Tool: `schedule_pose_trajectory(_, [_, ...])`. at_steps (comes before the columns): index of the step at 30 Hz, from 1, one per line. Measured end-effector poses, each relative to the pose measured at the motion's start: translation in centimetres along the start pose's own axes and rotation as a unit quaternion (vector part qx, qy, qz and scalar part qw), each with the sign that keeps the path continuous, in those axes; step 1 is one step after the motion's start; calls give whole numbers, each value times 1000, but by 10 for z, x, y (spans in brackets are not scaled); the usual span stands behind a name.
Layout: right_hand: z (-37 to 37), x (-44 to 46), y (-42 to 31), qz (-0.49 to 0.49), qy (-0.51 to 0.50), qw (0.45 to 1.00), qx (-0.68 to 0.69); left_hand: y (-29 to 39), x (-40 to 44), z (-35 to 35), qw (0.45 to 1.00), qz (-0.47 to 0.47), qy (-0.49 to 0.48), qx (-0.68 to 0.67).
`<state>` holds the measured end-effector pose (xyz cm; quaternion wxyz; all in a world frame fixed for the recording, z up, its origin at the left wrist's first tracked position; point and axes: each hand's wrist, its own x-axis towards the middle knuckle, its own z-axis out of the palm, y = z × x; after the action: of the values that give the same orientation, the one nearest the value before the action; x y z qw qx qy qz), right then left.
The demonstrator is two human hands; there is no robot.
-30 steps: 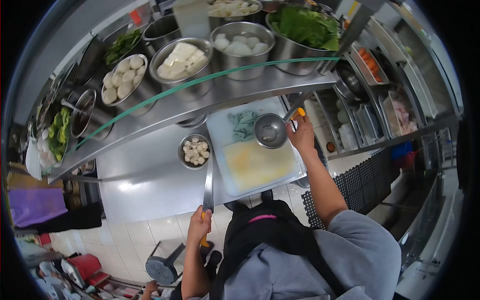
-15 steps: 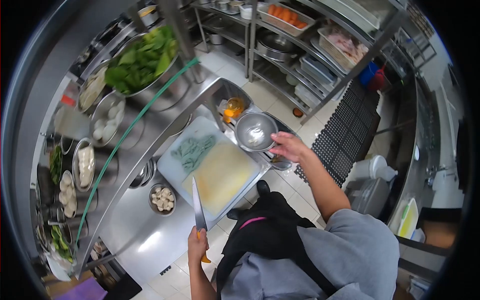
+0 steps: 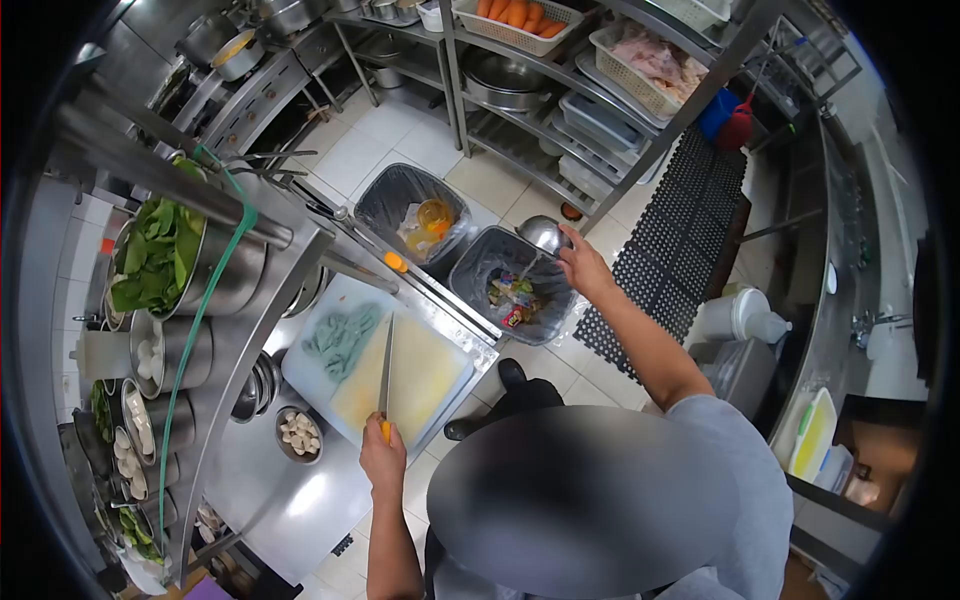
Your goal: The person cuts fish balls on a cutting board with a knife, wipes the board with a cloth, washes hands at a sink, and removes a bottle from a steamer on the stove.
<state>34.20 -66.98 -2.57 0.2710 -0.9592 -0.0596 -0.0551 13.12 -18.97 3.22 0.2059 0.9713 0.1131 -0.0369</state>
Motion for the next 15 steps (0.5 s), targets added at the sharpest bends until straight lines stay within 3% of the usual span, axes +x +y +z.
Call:
schedule_pose_trajectory(2, [-7, 2, 0, -49, 41, 998, -16, 8, 8, 4, 1000, 1, 8, -12])
schedule_pose_trajectory(4, [-13, 4, 1, 16, 62, 997, 41, 9, 13, 16, 999, 27, 30, -3])
schedule_pose_trajectory(7, [110, -8, 163, 122, 184, 961, 169, 6, 21, 34, 998, 51, 30, 30])
schedule_pose_trajectory(9, [94, -13, 157, 261, 148, 862, 408, 2, 27, 42, 997, 65, 32, 31])
schedule_pose_trajectory(10, [85, -21, 148, 381, 98, 688, 610, -1, 29, 44, 996, 82, 30, 33])
schedule_pose_trajectory(15, [54, -38, 96, 328, 34, 651, 684, -4, 46, 42, 987, 151, 55, -8])
